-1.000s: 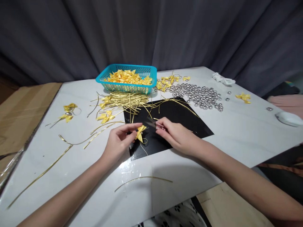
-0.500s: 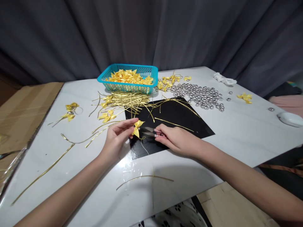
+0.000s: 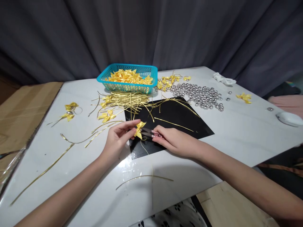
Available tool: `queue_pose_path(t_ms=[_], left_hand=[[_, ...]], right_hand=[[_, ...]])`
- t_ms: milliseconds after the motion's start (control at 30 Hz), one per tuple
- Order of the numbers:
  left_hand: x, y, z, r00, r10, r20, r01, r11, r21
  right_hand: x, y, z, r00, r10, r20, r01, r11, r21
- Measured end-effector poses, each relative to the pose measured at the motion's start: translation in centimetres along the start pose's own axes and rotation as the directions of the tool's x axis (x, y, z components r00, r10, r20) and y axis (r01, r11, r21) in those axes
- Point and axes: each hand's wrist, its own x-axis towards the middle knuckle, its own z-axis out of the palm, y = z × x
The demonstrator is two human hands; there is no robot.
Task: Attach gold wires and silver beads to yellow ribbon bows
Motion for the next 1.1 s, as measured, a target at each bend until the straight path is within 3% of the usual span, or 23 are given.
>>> queue_pose_path(t_ms=[300,700,1100], left_hand=[[-0.02,0.05,0.05,1.000,0.008,-0.010,-0.008,1.000,0.010],[-0.11,0.36,0.28,0.998,0.060,0.022,-0.063,0.987,0.148],[-0.11,0.49,0.39,0.997,0.039,0.066,-0.048,0.989,0.139]], right_hand=[[0.05,-0.22,-0.12,1.000,-0.007,0.010,0.006,1.000,0.010],[0.11,-0.26,-0.02,1.000,-0.006,-0.004,0.006,1.000,0.008],[0.08,-0.15,0.02,1.000,-0.018,-0.016,0.017,1.000,-0.021]])
